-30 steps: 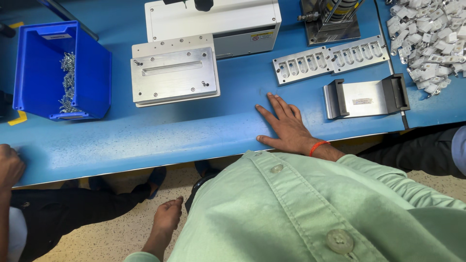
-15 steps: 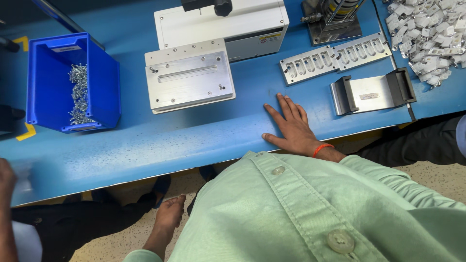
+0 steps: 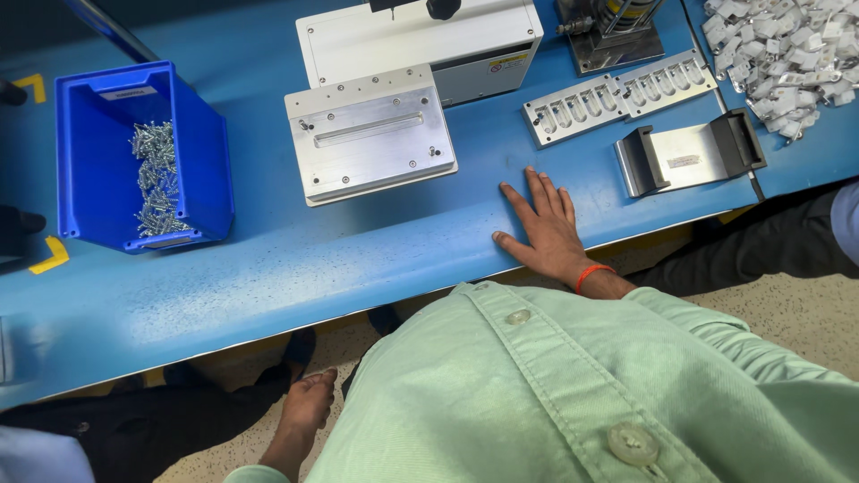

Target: The person picks small screws from a blue bin and places them into slots on a white fixture. The person repeats this process multiple times, handling screws one at a time and arranging them in the fixture.

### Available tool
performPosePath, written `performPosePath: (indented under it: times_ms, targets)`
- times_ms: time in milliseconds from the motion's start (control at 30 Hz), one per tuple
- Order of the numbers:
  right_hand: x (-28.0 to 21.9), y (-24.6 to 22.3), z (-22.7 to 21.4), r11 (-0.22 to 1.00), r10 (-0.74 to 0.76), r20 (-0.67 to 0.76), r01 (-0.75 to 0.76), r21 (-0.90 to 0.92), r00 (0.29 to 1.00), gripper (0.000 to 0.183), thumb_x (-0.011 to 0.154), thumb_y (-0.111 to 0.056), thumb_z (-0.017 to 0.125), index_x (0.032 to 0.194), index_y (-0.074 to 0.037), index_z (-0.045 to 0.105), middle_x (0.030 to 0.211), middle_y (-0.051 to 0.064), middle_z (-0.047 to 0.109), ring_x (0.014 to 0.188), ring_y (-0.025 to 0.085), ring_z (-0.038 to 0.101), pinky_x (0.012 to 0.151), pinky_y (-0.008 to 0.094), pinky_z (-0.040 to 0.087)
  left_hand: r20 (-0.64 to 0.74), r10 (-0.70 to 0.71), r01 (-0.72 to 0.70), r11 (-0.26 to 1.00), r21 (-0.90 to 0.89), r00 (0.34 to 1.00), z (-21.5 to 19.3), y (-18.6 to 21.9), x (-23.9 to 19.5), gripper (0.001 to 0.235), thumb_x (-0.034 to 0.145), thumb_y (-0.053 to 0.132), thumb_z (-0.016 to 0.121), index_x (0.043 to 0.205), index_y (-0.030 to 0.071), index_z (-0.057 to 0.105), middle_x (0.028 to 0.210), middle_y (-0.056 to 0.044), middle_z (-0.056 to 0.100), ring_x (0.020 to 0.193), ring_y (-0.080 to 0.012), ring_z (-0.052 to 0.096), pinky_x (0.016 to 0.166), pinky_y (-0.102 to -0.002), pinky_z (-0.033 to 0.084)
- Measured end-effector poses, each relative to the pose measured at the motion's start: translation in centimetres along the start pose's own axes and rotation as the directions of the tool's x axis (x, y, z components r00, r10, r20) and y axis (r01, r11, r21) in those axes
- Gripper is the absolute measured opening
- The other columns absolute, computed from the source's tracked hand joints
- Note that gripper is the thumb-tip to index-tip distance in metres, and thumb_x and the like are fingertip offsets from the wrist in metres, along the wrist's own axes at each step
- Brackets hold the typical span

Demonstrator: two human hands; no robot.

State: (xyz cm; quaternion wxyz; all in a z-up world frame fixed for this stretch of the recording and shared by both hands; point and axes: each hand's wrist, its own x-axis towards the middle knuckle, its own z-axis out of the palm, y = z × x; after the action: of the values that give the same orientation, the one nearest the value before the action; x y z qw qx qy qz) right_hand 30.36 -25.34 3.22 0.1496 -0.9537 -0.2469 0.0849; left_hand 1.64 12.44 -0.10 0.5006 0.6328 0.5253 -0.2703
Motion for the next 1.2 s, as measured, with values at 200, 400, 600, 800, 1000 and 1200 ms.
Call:
performPosePath:
  times_ms: [200, 400, 600, 800, 1000, 1200]
  targets:
    - [-0.7, -0.8, 0.4, 0.999, 0.044, -0.022, -0.043, 0.021, 0.999, 0.079, 0.092, -0.056, 0.052, 0.160, -0.021, 0.031, 0.167, 0.027, 0.007, 0.156, 0.043, 0.001, 0.123, 0.060, -0.001, 0.010, 0.039, -0.040, 0.999, 0.032, 0.999, -1.2, 0.1, 1.2, 0.038, 0.102, 0.038, 0.060, 0.080, 0.008, 0.058, 0.064, 0.000, 0.049, 0.055, -0.0133, 0.038, 0.049, -0.032, 0.034]
    - [-1.6, -1.5, 0.8, 0.996, 0.082, -0.051, -0.079, 0.045, 0.995, 0.074, 0.096, -0.052, 0.050, 0.160, -0.021, 0.032, 0.166, 0.028, 0.009, 0.156, 0.043, 0.002, 0.123, 0.059, -0.001, 0.002, 0.029, -0.029, 0.999, 0.044, 1.000, -2.4, 1.2, 1.2, 0.036, 0.102, 0.039, 0.060, 0.083, 0.009, 0.061, 0.064, 0.000, 0.048, 0.055, -0.0132, 0.038, 0.050, -0.032, 0.035]
    - [-3.0, -3.1, -0.5, 0.999, 0.041, -0.117, -0.041, 0.003, 0.992, 0.071, 0.096, -0.050, 0.054, 0.157, -0.017, 0.041, 0.163, 0.029, 0.017, 0.152, 0.046, 0.012, 0.120, 0.060, 0.008, -0.003, 0.030, -0.030, 1.000, 0.006, 1.000, -2.7, 1.1, 0.7, 0.036, 0.102, 0.039, 0.060, 0.083, 0.008, 0.061, 0.065, 0.000, 0.048, 0.056, -0.0131, 0.038, 0.050, -0.032, 0.035]
    - [-1.5, 0.9, -8.6, 0.904, 0.194, 0.232, -0.266, 0.335, 0.953, 0.045, 0.087, -0.050, 0.070, 0.117, -0.018, 0.077, 0.117, 0.007, 0.080, 0.114, 0.024, 0.074, 0.100, 0.038, 0.055, -0.002, 0.031, -0.031, 0.999, -0.021, 1.000, -1.9, -0.4, 0.3, 0.038, 0.103, 0.038, 0.058, 0.080, 0.008, 0.058, 0.064, 0.000, 0.048, 0.056, -0.0135, 0.038, 0.049, -0.032, 0.034]
    - [-1.7, 13.1, -16.0, 0.944, -0.019, -0.117, -0.021, -0.331, 0.993, 0.084, 0.076, -0.059, 0.080, 0.142, -0.011, 0.064, 0.145, 0.017, 0.062, 0.140, 0.035, 0.052, 0.120, 0.048, 0.040, 0.002, 0.021, -0.021, 0.998, -0.052, 1.000, -0.9, -1.8, -0.3, 0.037, 0.102, 0.037, 0.058, 0.077, 0.009, 0.058, 0.063, 0.000, 0.047, 0.054, -0.0137, 0.037, 0.049, -0.032, 0.033]
    - [-0.6, 22.9, -16.0, 0.743, 0.137, 0.154, 0.002, -0.670, 0.978, 0.124, 0.056, -0.068, 0.085, 0.160, -0.021, 0.037, 0.164, 0.006, 0.038, 0.152, 0.030, 0.030, 0.120, 0.057, 0.026, -0.037, -0.013, 0.009, 0.995, -0.101, 0.999, 0.0, -1.5, -1.6, 0.035, 0.102, 0.036, 0.058, 0.079, 0.009, 0.060, 0.063, 0.000, 0.050, 0.055, -0.0137, 0.037, 0.050, -0.032, 0.035]
